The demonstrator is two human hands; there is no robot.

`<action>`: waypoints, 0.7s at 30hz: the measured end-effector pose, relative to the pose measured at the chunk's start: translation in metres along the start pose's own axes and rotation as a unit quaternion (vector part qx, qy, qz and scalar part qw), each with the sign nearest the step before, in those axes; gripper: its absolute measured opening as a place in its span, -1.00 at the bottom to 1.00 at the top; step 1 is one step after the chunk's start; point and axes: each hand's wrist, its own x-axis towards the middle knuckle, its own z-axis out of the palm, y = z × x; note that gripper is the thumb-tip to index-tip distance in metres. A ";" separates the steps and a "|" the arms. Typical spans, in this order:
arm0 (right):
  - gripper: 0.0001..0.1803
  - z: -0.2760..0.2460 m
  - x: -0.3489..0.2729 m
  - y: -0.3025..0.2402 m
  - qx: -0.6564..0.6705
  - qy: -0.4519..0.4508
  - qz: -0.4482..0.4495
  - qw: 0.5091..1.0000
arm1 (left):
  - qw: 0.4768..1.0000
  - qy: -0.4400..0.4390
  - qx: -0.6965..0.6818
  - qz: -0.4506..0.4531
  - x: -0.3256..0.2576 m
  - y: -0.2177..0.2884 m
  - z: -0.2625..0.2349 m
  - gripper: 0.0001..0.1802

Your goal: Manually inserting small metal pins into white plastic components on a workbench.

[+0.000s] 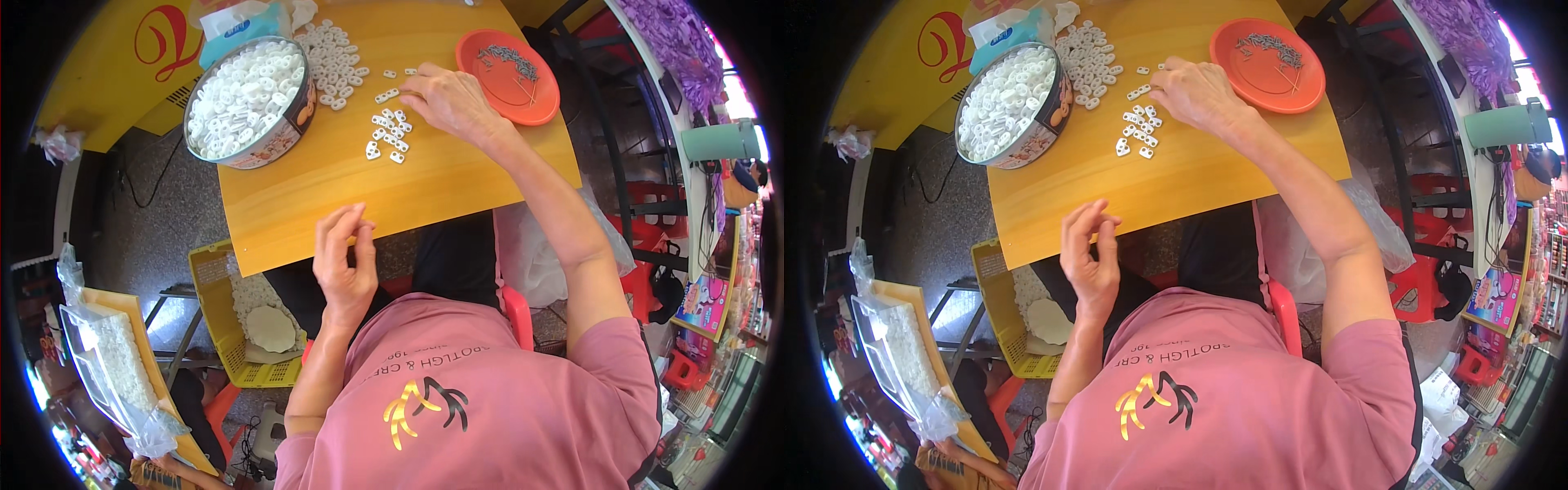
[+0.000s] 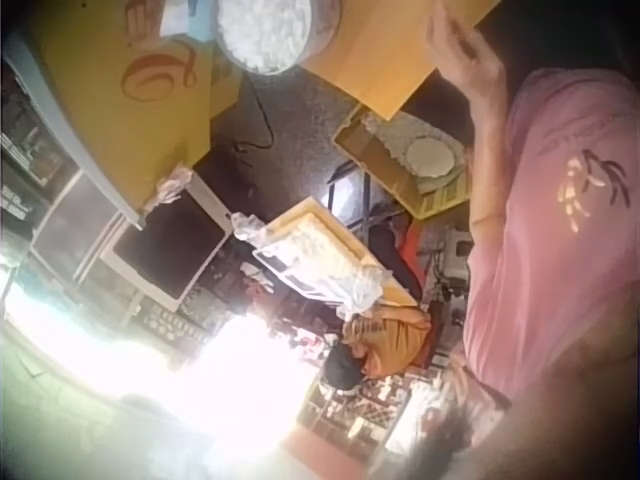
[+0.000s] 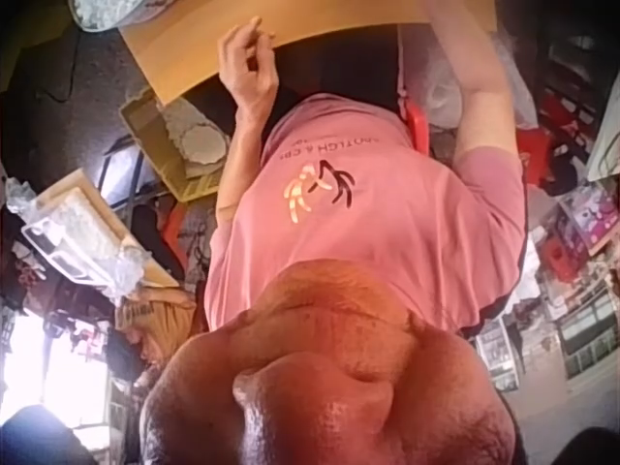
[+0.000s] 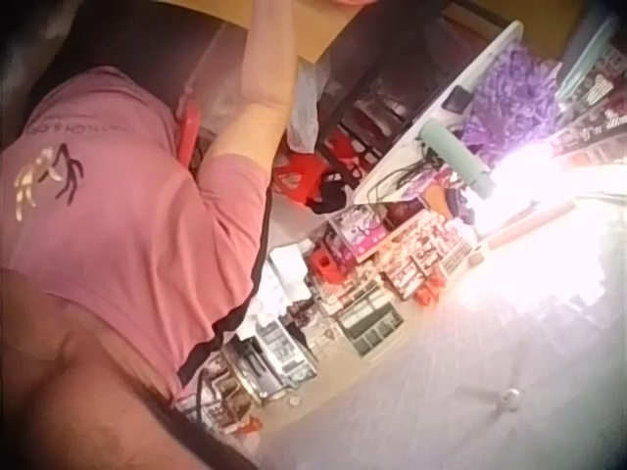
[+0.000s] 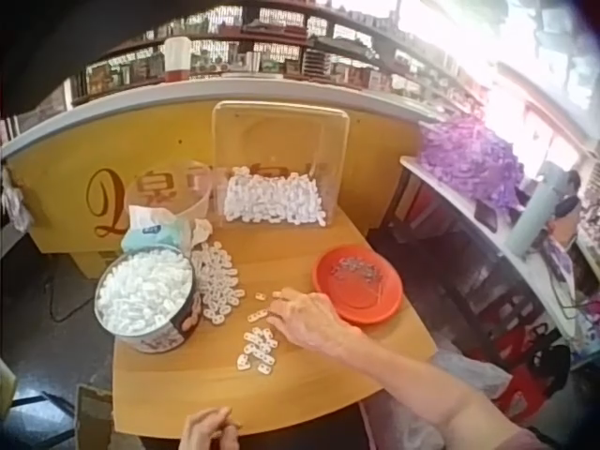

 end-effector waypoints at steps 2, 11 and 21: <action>-0.81 0.001 0.003 0.000 0.012 0.013 -0.003 1.000 | 1.000 -0.016 0.002 -0.004 0.002 0.000 0.008 -0.69; -0.85 0.006 0.025 0.000 -0.003 -0.053 0.008 0.999 | 0.996 -0.046 -0.057 -0.058 0.008 0.000 0.021 -0.71; -0.82 -0.021 -0.035 -0.024 0.480 -0.066 0.121 0.866 | 0.933 -0.060 -0.282 -0.218 0.050 0.005 0.042 -0.72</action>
